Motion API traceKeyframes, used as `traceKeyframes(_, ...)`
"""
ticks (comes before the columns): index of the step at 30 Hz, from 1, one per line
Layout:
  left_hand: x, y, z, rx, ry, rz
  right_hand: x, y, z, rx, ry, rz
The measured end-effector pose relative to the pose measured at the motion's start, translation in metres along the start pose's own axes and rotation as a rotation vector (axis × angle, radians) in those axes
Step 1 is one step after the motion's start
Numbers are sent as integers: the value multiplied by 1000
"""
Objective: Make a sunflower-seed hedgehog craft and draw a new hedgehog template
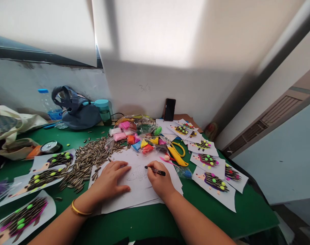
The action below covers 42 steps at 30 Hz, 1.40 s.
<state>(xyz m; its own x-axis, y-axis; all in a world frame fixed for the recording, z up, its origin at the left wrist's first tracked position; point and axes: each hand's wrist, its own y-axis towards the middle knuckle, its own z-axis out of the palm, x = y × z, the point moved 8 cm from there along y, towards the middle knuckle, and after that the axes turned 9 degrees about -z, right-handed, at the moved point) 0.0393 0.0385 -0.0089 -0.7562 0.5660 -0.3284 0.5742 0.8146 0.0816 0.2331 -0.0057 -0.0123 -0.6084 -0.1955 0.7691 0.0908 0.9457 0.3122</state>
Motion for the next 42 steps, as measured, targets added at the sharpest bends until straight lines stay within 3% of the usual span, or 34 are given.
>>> traceKeyframes(42, 3, 1, 2, 5, -13, -1, 1, -7, -7, -29, -1, -3)
